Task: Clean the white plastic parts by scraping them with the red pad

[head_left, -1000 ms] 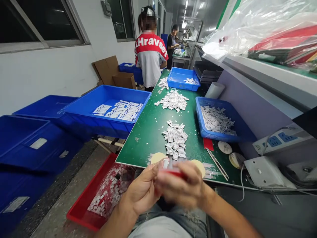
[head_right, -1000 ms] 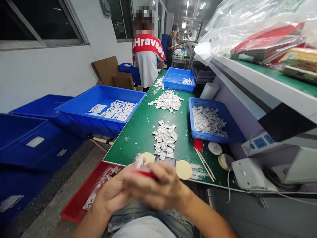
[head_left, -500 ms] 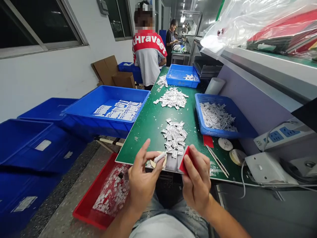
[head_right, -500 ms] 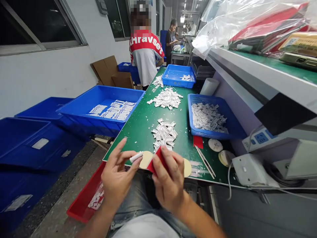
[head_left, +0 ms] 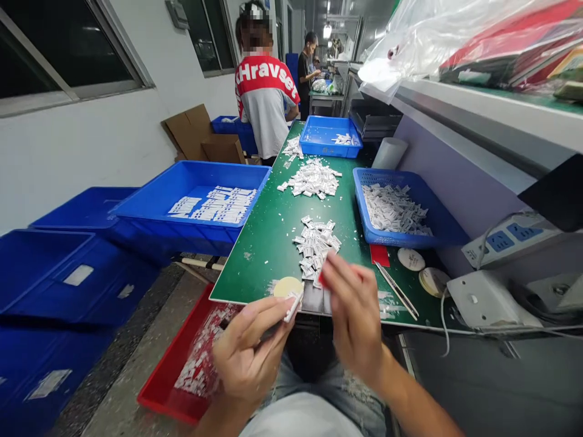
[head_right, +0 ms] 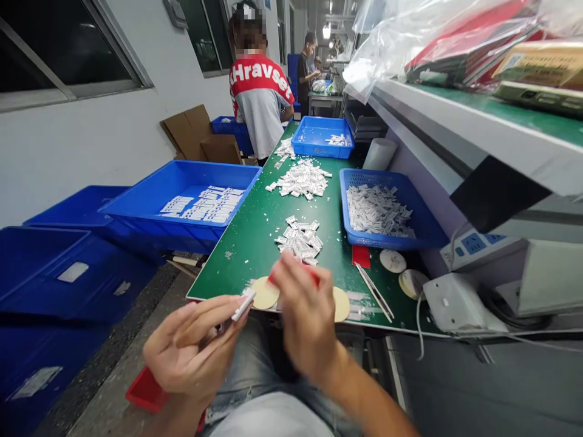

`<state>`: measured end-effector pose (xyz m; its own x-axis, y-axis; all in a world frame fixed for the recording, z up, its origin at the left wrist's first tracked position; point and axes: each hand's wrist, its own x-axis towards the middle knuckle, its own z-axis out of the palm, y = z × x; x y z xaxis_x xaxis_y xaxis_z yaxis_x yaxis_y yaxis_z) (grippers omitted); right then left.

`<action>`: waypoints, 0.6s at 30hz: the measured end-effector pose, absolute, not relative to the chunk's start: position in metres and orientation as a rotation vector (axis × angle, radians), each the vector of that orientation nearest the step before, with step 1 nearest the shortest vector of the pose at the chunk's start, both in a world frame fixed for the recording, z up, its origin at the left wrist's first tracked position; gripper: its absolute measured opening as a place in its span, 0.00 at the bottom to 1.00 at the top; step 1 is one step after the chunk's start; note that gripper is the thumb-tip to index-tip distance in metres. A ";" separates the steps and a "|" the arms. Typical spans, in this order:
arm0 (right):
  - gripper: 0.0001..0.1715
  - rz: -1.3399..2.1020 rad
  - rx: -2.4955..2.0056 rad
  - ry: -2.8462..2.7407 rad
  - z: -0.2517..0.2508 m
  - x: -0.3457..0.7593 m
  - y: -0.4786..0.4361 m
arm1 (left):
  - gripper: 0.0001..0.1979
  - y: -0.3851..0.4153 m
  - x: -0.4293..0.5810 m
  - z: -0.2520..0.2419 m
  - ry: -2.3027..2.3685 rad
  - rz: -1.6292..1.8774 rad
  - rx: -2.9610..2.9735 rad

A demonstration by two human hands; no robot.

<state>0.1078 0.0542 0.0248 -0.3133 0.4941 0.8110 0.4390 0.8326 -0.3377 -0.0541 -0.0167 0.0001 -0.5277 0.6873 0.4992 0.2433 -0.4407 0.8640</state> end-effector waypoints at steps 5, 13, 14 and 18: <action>0.27 0.170 -0.852 -1.872 0.009 0.118 0.064 | 0.16 -0.011 -0.060 0.021 1.330 2.230 1.550; 0.30 0.535 -0.954 -1.741 -0.003 0.122 0.041 | 0.20 0.002 -0.071 0.008 1.644 1.752 1.302; 0.31 0.507 -0.958 -1.705 -0.003 0.119 0.036 | 0.22 0.000 -0.069 0.006 1.731 1.750 1.374; 0.35 0.159 -0.662 -1.784 0.001 0.107 0.024 | 0.26 -0.011 -0.062 0.003 1.671 1.826 1.617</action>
<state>0.1070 0.0238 0.0014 -0.1723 0.5097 0.8429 0.3530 0.8308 -0.4302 -0.0617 -0.0112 0.0034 -0.3898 0.7264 0.5660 0.4997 -0.3495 0.7926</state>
